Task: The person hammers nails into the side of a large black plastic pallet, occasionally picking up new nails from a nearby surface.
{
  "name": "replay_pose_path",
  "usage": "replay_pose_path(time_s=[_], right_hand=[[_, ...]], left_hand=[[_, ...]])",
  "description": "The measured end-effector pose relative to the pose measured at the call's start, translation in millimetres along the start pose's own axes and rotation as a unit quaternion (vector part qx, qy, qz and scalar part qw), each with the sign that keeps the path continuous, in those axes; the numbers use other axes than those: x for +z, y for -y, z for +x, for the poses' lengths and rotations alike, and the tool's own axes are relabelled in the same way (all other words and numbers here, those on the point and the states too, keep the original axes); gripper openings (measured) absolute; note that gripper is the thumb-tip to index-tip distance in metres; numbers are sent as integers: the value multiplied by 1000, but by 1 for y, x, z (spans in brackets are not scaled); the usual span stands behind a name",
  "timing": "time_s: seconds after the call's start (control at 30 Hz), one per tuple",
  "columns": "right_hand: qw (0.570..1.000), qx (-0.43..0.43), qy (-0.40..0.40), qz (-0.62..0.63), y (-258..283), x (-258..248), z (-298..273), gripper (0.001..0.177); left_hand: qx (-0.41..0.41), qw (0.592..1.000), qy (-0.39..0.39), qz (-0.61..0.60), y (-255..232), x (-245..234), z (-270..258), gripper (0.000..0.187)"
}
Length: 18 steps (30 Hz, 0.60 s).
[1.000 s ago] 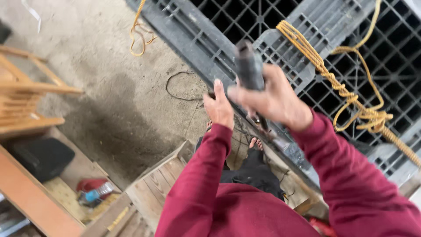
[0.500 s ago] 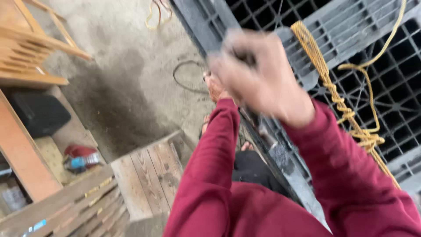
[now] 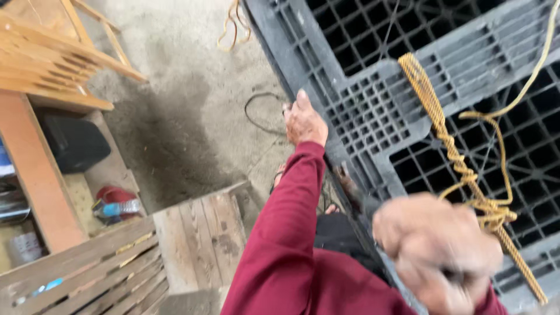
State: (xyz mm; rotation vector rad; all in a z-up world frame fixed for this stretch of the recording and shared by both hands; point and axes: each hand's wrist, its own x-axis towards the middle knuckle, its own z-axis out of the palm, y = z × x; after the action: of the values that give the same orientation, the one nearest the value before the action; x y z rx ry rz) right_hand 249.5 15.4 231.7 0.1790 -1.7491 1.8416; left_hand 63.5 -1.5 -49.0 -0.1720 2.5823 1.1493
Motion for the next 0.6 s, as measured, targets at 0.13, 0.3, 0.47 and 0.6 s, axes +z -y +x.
replay_pose_path(time_s=[0.13, 0.3, 0.47, 0.6], right_hand=[[1000, 17, -19, -8, 12, -11, -11, 29], [998, 23, -60, -13, -11, -24, -33, 27], [974, 150, -166, -33, -31, -65, -112, 28], [902, 275, -330, -42, -36, -85, -202, 31]], left_hand=[[83, 995, -40, 27, 12, 0, -7, 68], [-25, 1000, 10, 5, 5, -3, -1, 60], [286, 945, -126, 94, 40, 14, 6, 38], [348, 920, -109, 144, 31, 2, 7, 34]])
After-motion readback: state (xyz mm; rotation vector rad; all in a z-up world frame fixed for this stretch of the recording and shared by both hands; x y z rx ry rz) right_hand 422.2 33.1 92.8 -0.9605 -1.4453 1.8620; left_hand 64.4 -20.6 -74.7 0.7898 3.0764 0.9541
